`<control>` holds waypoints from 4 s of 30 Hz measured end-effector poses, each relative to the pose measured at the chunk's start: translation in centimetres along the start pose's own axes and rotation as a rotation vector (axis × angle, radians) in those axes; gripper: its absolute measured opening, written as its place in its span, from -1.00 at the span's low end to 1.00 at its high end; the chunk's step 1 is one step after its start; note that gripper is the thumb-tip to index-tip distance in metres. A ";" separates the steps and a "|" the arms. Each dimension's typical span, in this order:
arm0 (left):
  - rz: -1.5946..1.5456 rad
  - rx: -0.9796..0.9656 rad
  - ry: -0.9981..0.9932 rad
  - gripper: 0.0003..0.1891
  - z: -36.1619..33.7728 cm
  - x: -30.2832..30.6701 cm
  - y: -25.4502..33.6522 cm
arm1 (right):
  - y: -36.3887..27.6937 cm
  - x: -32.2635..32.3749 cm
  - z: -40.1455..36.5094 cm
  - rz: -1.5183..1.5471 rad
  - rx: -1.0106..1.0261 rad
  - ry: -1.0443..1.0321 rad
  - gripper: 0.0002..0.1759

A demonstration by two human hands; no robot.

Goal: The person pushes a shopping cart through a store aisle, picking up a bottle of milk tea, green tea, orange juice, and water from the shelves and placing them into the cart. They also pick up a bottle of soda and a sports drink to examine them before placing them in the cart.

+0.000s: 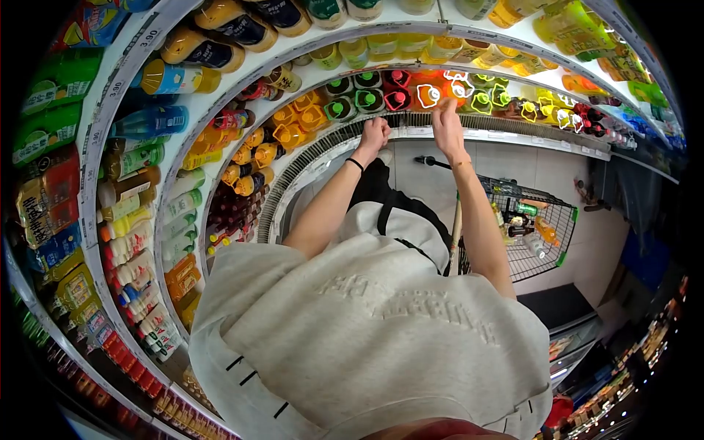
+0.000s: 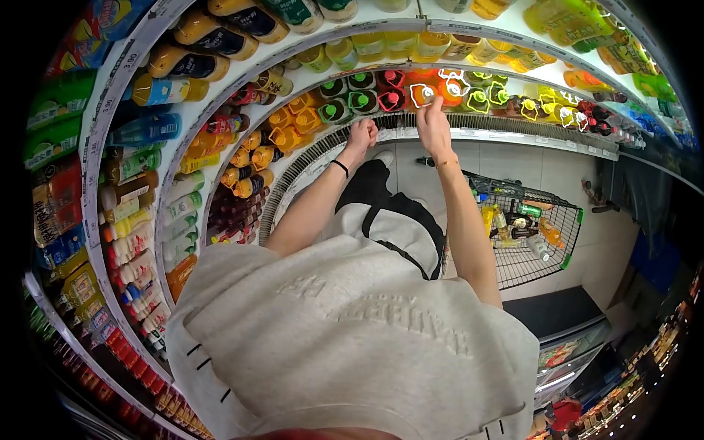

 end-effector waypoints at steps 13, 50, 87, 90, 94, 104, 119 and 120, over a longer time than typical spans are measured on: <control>-0.663 0.224 -0.013 -0.65 2.7 4.7 1.1 | -9.7 -4.4 7.7 -0.129 0.112 -0.161 -0.09; -0.419 -0.007 -0.508 -0.33 -8.3 -0.3 6.6 | -8.8 3.3 2.0 0.853 -0.165 -0.180 -0.56; -0.039 -0.298 -0.996 -0.14 -28.8 -18.0 14.4 | -14.1 17.8 -7.9 1.982 0.139 -0.082 -0.63; 0.046 -0.412 -0.945 -0.14 -27.9 -18.2 13.7 | -14.0 18.9 -8.2 1.722 0.117 -0.004 -0.56; 0.164 -0.474 -0.814 -0.12 -27.5 -17.7 13.7 | -13.6 19.7 -8.5 1.594 0.160 0.018 -0.49; 0.649 -0.905 -0.417 0.02 -29.7 -17.5 16.3 | -13.9 20.3 -8.6 1.595 0.127 0.079 -0.51; 1.014 -1.170 -0.040 -0.09 -31.7 -15.7 19.0 | -16.1 20.9 -9.6 1.497 0.062 0.269 -0.69; 1.013 -1.169 -0.036 -0.09 -32.0 -15.6 19.0 | -15.6 20.7 -9.3 1.497 0.061 0.266 -0.69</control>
Point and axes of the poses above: each hand's wrist, its own z-axis towards the middle knuckle, its own x-axis out of the back of the hand, y = z × x, the point moved 5 cm from there along z, towards the middle knuckle, and after that the axes turned 13 degrees about z, right-handed, at the moved point
